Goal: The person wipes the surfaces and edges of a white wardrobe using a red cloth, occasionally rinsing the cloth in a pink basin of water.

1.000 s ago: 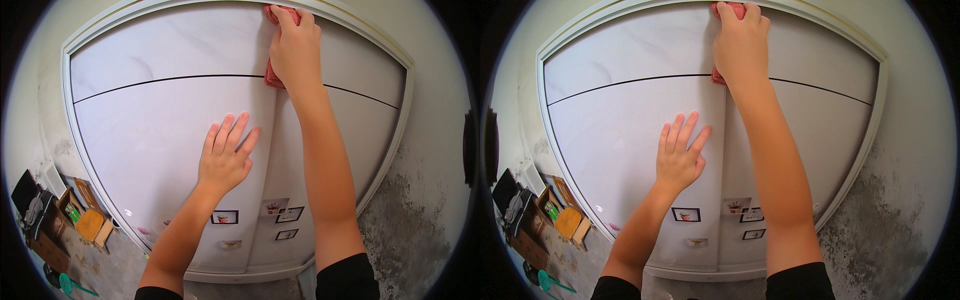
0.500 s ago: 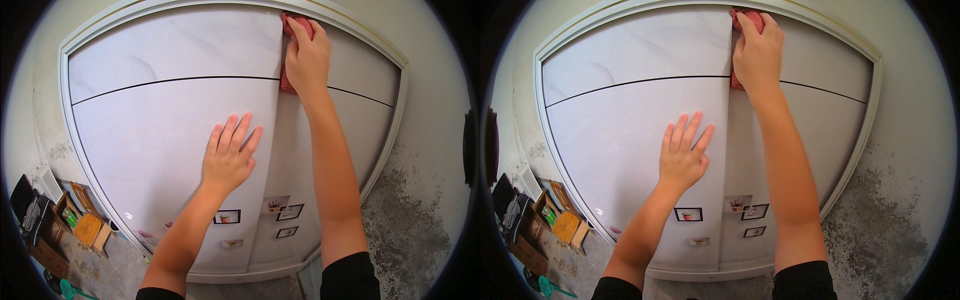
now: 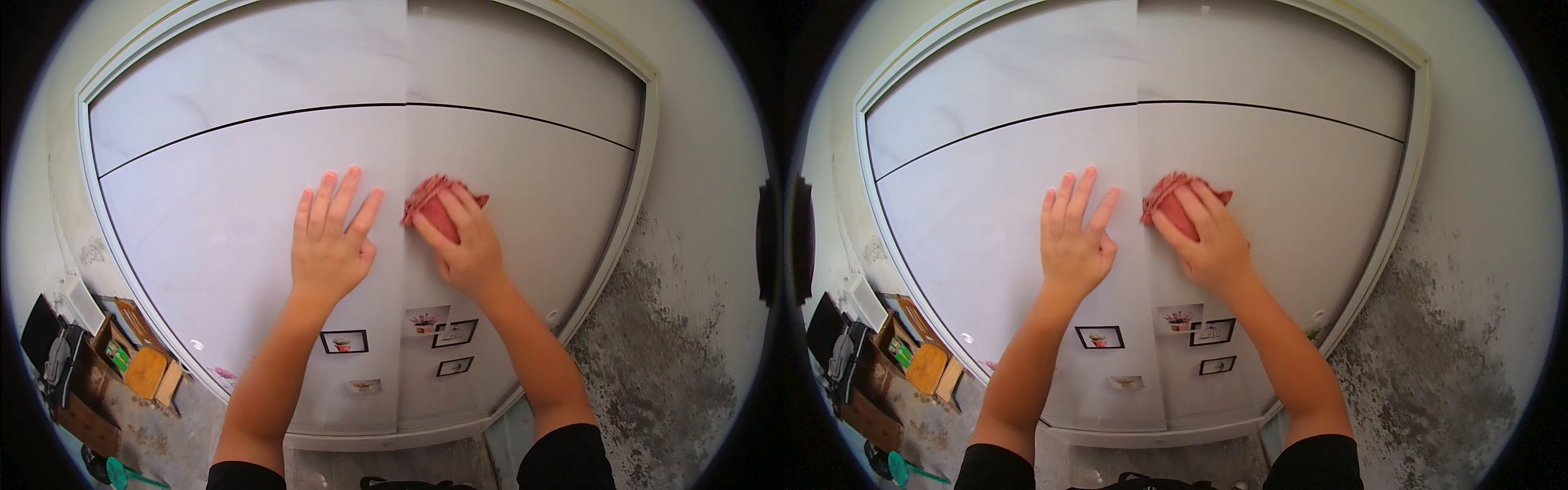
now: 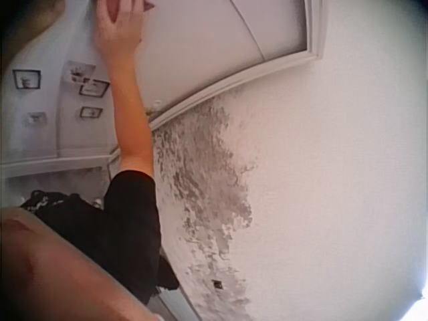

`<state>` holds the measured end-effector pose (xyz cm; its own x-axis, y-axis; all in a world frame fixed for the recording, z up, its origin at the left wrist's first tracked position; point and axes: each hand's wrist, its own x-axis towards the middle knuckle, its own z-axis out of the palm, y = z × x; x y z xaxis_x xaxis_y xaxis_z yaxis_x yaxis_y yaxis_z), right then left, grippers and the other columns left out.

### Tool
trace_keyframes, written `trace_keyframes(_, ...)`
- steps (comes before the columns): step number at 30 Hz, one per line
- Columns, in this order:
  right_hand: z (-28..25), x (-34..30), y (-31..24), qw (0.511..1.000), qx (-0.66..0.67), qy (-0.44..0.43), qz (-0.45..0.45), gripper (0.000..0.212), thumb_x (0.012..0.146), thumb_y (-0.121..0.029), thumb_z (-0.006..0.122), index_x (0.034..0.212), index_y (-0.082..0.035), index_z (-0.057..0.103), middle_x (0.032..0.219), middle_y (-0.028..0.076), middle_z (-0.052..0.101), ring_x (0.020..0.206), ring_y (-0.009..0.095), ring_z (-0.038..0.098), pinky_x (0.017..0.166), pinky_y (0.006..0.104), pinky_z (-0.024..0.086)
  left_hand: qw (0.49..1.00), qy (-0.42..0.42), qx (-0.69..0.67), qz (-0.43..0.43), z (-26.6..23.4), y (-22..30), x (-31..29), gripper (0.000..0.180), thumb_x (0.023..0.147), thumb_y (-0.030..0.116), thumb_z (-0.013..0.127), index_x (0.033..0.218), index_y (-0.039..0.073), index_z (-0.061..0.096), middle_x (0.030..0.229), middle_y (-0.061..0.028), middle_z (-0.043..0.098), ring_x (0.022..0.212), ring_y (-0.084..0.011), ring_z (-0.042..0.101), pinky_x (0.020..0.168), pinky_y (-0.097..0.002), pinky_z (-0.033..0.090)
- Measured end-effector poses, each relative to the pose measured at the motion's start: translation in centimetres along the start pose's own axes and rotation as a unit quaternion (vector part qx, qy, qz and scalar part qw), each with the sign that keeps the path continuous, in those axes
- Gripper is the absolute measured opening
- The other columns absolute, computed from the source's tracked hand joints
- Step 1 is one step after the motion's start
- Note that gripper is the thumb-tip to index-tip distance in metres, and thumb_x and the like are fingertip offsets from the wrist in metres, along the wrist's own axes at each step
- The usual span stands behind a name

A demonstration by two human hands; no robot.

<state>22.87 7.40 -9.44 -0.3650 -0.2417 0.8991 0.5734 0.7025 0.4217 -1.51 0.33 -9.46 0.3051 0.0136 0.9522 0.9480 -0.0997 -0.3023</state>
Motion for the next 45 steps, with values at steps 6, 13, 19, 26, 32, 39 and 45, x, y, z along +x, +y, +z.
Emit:
trace_keyframes(6, -2.3, 2.6, 4.0, 0.997, -0.068, 0.020, 0.031, 0.057, 0.086, 0.000, 0.072, 0.139, -0.023, 0.076, 0.152, 0.014, 0.060, 0.138, 0.038, 0.061, 0.112, 0.0496, 0.053, 1.000, 0.002, 0.017, 0.010, 0.2, 0.0, 0.1, 0.073, 0.081, -0.002, 0.058, 0.151, 0.019, 0.064, 0.169, -0.0125, 0.051, 0.159, -0.0357, 0.041, 0.128, -0.0589, 0.033)
trace_keyframes(13, -1.4, 16.2, 10.8, 0.977, -0.070, 0.170, 0.106, 0.060, 0.087, 0.003, 0.070, 0.144, -0.015, 0.070, 0.156, 0.021, 0.055, 0.139, 0.044, 0.056, 0.114, 0.0492, 0.051, 1.000, -0.009, 0.012, 0.005, 0.2, 0.7, 0.2, 0.071, 0.082, -0.003, 0.055, 0.150, 0.015, 0.064, 0.168, -0.0159, 0.051, 0.159, -0.0392, 0.041, 0.128, -0.0607, 0.031)
trace_keyframes(19, 2.7, 15.2, 5.7, 0.984, -0.030, 0.175, 0.031, 0.050, 0.086, -0.003, 0.070, 0.136, -0.009, 0.071, 0.152, 0.024, 0.056, 0.138, 0.048, 0.056, 0.109, 0.0527, 0.054, 0.999, -0.022, 0.028, 0.007, -0.4, 0.7, 0.4, 0.069, 0.083, -0.003, 0.054, 0.149, 0.014, 0.064, 0.168, -0.0168, 0.050, 0.159, -0.0405, 0.041, 0.130, -0.0600, 0.030)
trace_keyframes(26, 2.1, 2.1, 2.2, 0.995, 0.007, 0.097, -0.025, 0.043, 0.088, -0.006, 0.070, 0.130, -0.011, 0.076, 0.149, 0.020, 0.059, 0.138, 0.043, 0.058, 0.108, 0.0517, 0.055, 0.999, -0.018, 0.029, 0.003, 0.1, 0.8, 0.3, 0.068, 0.084, -0.003, 0.053, 0.149, 0.014, 0.064, 0.168, -0.0167, 0.050, 0.159, -0.0405, 0.041, 0.130, -0.0600, 0.030)
trace_keyframes(32, -0.1, 8.3, 5.9, 0.994, -0.007, 0.109, 0.012, 0.048, 0.086, -0.003, 0.073, 0.133, -0.013, 0.075, 0.149, 0.016, 0.059, 0.136, 0.039, 0.059, 0.111, 0.0505, 0.053, 0.999, -0.027, 0.028, 0.001, -0.1, 0.6, 0.2, 0.069, 0.083, -0.002, 0.053, 0.149, 0.014, 0.064, 0.169, -0.0160, 0.049, 0.160, -0.0400, 0.039, 0.131, -0.0608, 0.029)
trace_keyframes(39, -0.6, 18.3, 6.3, 0.983, -0.024, 0.173, 0.051, 0.048, 0.093, -0.004, 0.067, 0.141, -0.005, 0.069, 0.144, 0.029, 0.057, 0.130, 0.050, 0.056, 0.112, 0.0542, 0.048, 0.999, -0.026, 0.024, -0.001, -0.3, 0.6, 0.1, 0.070, 0.083, -0.003, 0.053, 0.149, 0.015, 0.064, 0.169, -0.0159, 0.049, 0.160, -0.0396, 0.039, 0.131, -0.0608, 0.028)
trace_keyframes(45, 2.6, 9.2, 2.1, 0.991, 0.009, 0.130, 0.026, 0.048, 0.086, -0.002, 0.071, 0.134, -0.004, 0.072, 0.151, 0.024, 0.056, 0.138, 0.047, 0.055, 0.110, 0.0540, 0.052, 0.999, -0.025, 0.021, 0.001, -0.5, 0.4, -0.1, 0.070, 0.083, -0.004, 0.054, 0.150, 0.015, 0.064, 0.170, -0.0164, 0.048, 0.160, -0.0401, 0.039, 0.131, -0.0607, 0.028)
